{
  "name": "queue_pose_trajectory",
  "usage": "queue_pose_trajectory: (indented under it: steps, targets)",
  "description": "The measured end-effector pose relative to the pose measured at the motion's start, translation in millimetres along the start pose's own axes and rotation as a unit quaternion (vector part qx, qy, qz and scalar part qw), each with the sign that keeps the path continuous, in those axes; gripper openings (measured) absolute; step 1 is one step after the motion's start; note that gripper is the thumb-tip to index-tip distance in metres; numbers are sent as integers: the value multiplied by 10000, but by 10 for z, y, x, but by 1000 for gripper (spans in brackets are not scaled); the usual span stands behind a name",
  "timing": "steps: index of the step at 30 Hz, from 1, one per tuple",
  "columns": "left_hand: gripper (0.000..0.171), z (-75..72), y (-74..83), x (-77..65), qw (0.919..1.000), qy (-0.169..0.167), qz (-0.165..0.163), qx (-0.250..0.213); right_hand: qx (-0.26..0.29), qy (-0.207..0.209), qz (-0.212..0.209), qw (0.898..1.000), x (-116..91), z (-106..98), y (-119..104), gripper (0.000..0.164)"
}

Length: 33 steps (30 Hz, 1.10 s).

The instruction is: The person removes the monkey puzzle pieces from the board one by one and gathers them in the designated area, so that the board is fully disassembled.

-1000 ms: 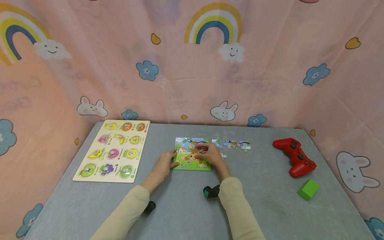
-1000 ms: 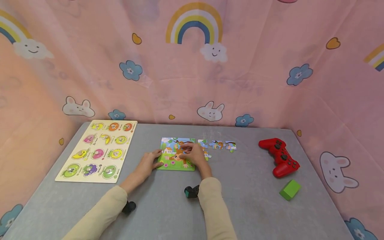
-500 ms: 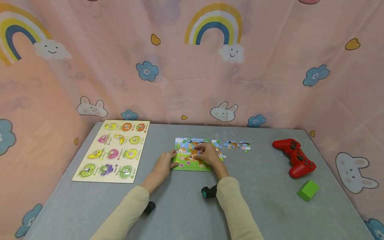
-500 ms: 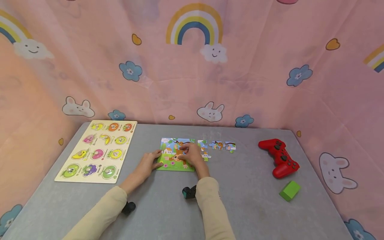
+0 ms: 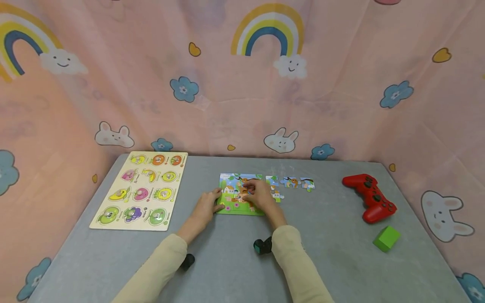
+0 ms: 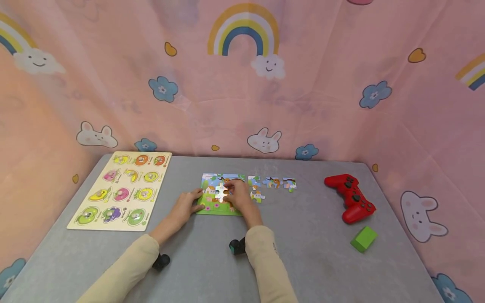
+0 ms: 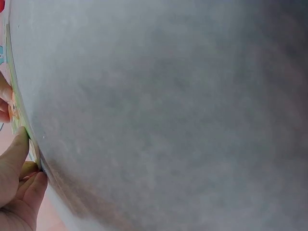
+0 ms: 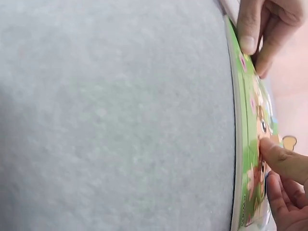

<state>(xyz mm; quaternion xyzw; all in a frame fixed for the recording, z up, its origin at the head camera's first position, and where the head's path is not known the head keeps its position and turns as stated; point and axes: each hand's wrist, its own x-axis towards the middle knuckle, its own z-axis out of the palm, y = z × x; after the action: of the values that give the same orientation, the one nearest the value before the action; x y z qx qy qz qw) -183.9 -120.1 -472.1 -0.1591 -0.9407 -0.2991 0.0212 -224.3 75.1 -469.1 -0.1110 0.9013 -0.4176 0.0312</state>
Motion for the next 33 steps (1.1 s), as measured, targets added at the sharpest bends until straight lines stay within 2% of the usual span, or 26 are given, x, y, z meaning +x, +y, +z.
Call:
queue_pose_trajectory:
  steps: [4, 11, 14, 22, 33]
  targets:
    - [48, 12, -15, 1, 9999, 62, 89, 11, 46, 125, -246, 9996, -18, 12, -2, 35]
    - [48, 8, -13, -3, 9998, 43, 156, 67, 1050, 206, -638, 9922, -26, 18, 149, 39]
    - [49, 3, -3, -4, 9999, 2, 93, 89, 1219, 189, -693, 9899, -27, 6, 217, 38]
    - [48, 2, 5, -8, 10000, -44, -89, 4, 1520, -293, -555, 9864, -9, -65, 287, 37]
    - [47, 10, -3, -10, 10000, -7, 4, 84, 1845, -743, -485, 9788, -26, -133, 339, 38]
